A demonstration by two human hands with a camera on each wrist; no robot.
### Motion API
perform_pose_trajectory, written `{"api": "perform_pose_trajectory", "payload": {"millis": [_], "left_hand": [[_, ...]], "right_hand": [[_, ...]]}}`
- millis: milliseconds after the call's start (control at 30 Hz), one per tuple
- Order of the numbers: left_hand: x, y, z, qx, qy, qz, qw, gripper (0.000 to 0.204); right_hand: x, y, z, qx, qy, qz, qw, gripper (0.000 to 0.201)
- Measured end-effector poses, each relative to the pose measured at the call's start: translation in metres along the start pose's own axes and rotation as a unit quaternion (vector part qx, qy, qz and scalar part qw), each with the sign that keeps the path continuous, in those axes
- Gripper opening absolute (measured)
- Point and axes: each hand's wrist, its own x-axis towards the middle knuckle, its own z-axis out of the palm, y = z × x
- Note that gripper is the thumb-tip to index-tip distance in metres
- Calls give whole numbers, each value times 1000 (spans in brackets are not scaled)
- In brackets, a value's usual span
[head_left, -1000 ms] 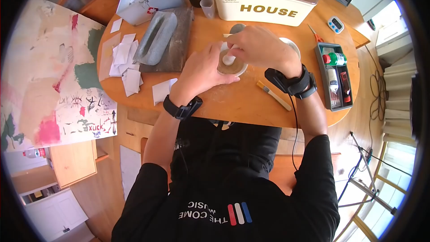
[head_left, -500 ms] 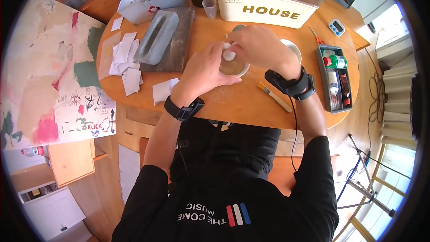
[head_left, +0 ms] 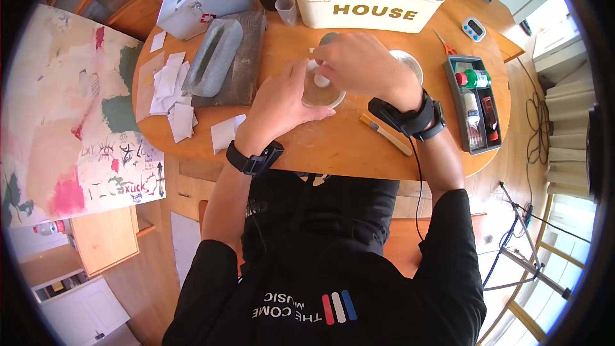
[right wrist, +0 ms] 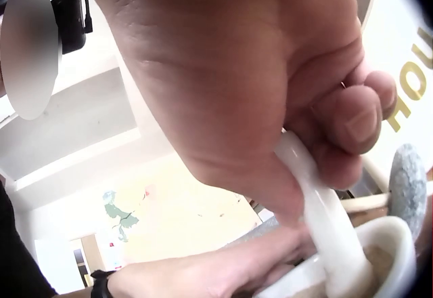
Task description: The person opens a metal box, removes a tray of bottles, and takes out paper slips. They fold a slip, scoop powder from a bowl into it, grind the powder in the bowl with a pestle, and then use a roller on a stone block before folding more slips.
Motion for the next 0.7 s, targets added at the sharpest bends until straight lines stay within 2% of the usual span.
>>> {"api": "perform_pose_trajectory", "payload": {"millis": [133,233,333,433,633,700], "left_hand": [[1,-4,5,24,32,18,999,85],[2,-5,3,-9,-11,0,1000,85],[3,-4,2,24,-15,1,1000,84],[0,5,-4,-16,-6,-14,1000,88],[1,9,-9,6,-52,-60,997,92],[1,7,-6,-11,-33,-43,998,91]], "right_hand": [[-6,-5,-9,84,-44,-17,995,19],[3,-5,15,111,49,-64,991,13],[3,-5,6,54,30,-21,998,13],[-2,0,-5,50,39,2,998,14],[-3,-1,-5,22,2,19,1000,14],[-3,-3,-3,32,12,19,999,13]]}}
